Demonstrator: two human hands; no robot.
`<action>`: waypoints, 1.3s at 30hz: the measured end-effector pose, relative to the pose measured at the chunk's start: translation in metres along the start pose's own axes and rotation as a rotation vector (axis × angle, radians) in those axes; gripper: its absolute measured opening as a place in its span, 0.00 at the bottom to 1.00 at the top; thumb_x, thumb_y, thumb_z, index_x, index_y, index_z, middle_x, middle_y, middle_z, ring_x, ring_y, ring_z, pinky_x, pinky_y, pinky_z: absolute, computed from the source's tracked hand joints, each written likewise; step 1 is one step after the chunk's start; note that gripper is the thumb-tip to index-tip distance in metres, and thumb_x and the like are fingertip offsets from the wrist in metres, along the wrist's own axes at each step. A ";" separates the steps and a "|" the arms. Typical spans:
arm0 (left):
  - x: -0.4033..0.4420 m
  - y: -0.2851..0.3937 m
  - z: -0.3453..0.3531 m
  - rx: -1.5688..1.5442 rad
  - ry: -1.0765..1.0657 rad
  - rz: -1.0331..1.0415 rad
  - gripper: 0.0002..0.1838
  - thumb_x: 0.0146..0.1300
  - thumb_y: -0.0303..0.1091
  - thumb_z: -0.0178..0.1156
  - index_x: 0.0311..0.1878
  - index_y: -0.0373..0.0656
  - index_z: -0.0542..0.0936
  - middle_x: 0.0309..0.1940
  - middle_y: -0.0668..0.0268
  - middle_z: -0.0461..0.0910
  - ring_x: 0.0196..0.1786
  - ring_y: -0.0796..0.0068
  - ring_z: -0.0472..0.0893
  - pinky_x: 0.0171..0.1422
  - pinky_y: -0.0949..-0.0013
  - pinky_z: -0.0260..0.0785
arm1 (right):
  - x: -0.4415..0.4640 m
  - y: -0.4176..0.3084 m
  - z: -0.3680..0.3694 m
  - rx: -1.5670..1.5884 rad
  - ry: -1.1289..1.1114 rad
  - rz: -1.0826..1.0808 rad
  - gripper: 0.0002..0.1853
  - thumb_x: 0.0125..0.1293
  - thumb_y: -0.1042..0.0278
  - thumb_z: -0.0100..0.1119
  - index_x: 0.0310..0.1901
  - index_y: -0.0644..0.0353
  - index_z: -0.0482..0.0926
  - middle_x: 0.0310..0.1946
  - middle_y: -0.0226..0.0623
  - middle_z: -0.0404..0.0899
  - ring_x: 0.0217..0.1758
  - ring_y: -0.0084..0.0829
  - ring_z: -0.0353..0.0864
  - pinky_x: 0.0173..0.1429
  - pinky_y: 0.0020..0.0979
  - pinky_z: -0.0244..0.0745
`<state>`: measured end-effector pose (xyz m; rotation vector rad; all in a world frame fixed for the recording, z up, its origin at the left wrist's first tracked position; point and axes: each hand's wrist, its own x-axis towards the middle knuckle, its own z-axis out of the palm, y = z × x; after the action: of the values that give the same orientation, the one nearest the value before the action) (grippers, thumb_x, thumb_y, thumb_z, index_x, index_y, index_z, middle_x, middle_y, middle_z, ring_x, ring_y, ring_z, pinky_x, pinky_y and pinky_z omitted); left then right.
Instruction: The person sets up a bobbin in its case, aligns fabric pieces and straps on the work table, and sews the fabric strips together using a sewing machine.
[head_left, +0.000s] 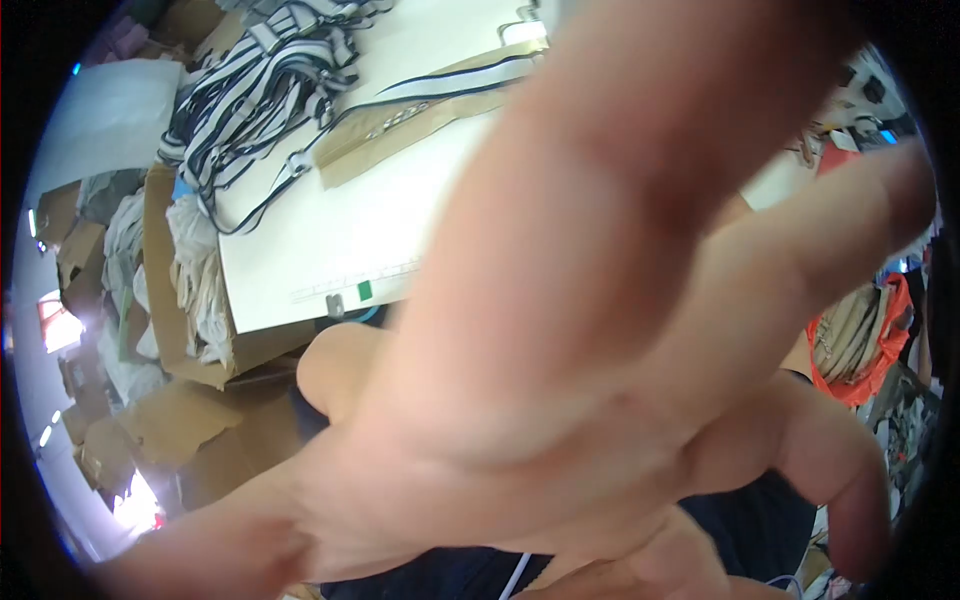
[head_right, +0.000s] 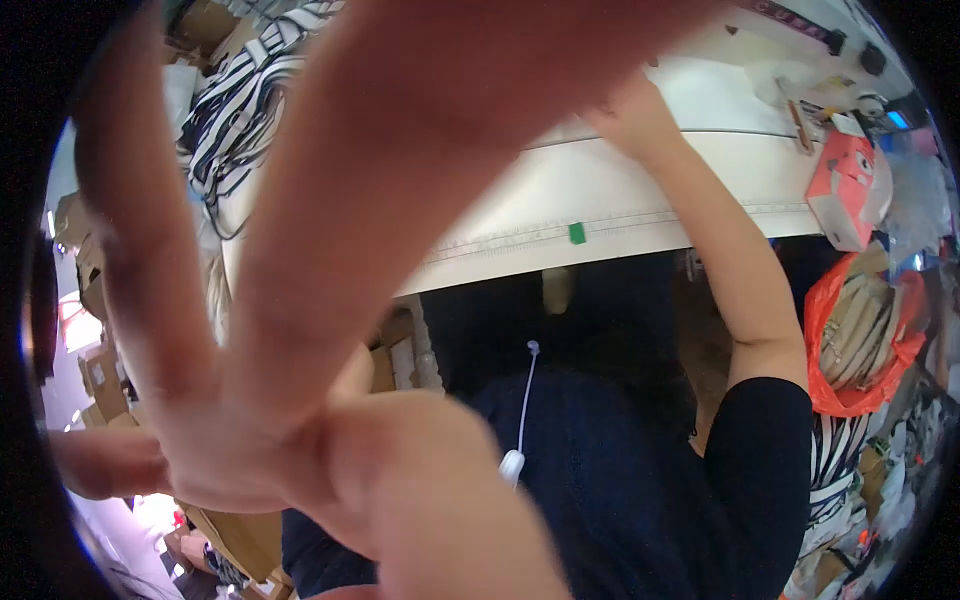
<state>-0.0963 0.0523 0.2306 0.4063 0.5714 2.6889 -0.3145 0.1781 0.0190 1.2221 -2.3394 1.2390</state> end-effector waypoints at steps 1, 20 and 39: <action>-0.002 0.000 0.002 0.003 0.005 0.010 0.28 0.72 0.48 0.47 0.68 0.40 0.61 0.66 0.48 0.63 0.70 0.50 0.63 0.67 0.45 0.65 | -0.001 0.004 0.010 -0.038 0.096 -0.055 0.06 0.60 0.67 0.64 0.33 0.60 0.80 0.30 0.36 0.79 0.35 0.33 0.76 0.41 0.34 0.71; -0.003 0.015 -0.114 0.373 0.513 0.238 0.33 0.65 0.26 0.53 0.72 0.40 0.54 0.70 0.50 0.57 0.71 0.51 0.63 0.72 0.52 0.61 | 0.007 -0.019 -0.014 -0.003 -0.100 0.122 0.08 0.58 0.69 0.66 0.27 0.62 0.78 0.22 0.36 0.77 0.27 0.34 0.76 0.35 0.33 0.71; -0.008 0.016 -0.138 0.271 0.623 0.087 0.44 0.51 0.06 0.53 0.72 0.47 0.57 0.69 0.52 0.58 0.71 0.58 0.63 0.67 0.68 0.65 | 0.003 -0.014 -0.011 0.025 -0.071 0.098 0.08 0.57 0.68 0.67 0.28 0.59 0.78 0.24 0.33 0.76 0.29 0.32 0.74 0.39 0.33 0.70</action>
<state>-0.1411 -0.0107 0.1154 -0.3734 1.1157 2.8082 -0.3074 0.1810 0.0360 1.1912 -2.4690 1.2791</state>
